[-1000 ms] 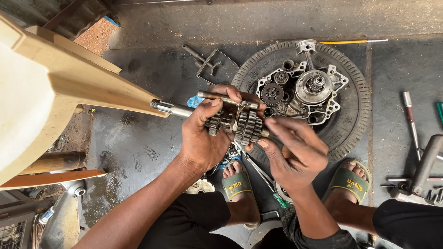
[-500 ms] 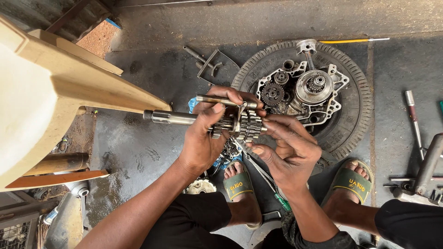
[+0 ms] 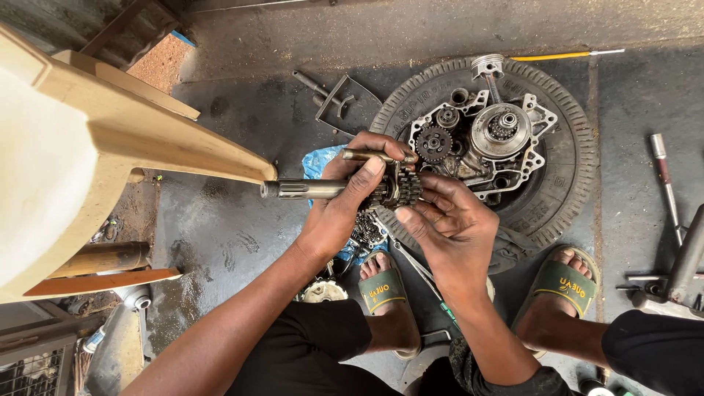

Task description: Assembling and aligning gearbox gears and shafts during a motorcycle engine repair.

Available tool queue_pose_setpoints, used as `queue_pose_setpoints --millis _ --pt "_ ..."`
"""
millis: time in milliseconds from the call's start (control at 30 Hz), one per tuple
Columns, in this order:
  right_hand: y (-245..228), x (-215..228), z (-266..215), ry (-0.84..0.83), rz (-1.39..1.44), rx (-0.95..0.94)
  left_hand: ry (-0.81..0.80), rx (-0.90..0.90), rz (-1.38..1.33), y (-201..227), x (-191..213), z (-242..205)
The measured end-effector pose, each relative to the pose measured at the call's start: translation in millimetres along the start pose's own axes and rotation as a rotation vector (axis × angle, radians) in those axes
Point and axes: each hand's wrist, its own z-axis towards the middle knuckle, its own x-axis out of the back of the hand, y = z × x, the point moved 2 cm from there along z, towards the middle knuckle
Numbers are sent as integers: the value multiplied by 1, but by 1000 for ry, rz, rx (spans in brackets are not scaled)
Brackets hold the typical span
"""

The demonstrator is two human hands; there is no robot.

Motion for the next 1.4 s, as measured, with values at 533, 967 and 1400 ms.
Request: queue_pose_setpoints --millis 533,967,1400 --pt "9 20 16 -88 184 -185 -94 -120 415 -10 -3 12" --pt "48 39 32 -148 260 -374 -165 -56 720 -36 -13 17" --pt "67 40 31 0 247 -452 -245 115 733 -60 -13 24"
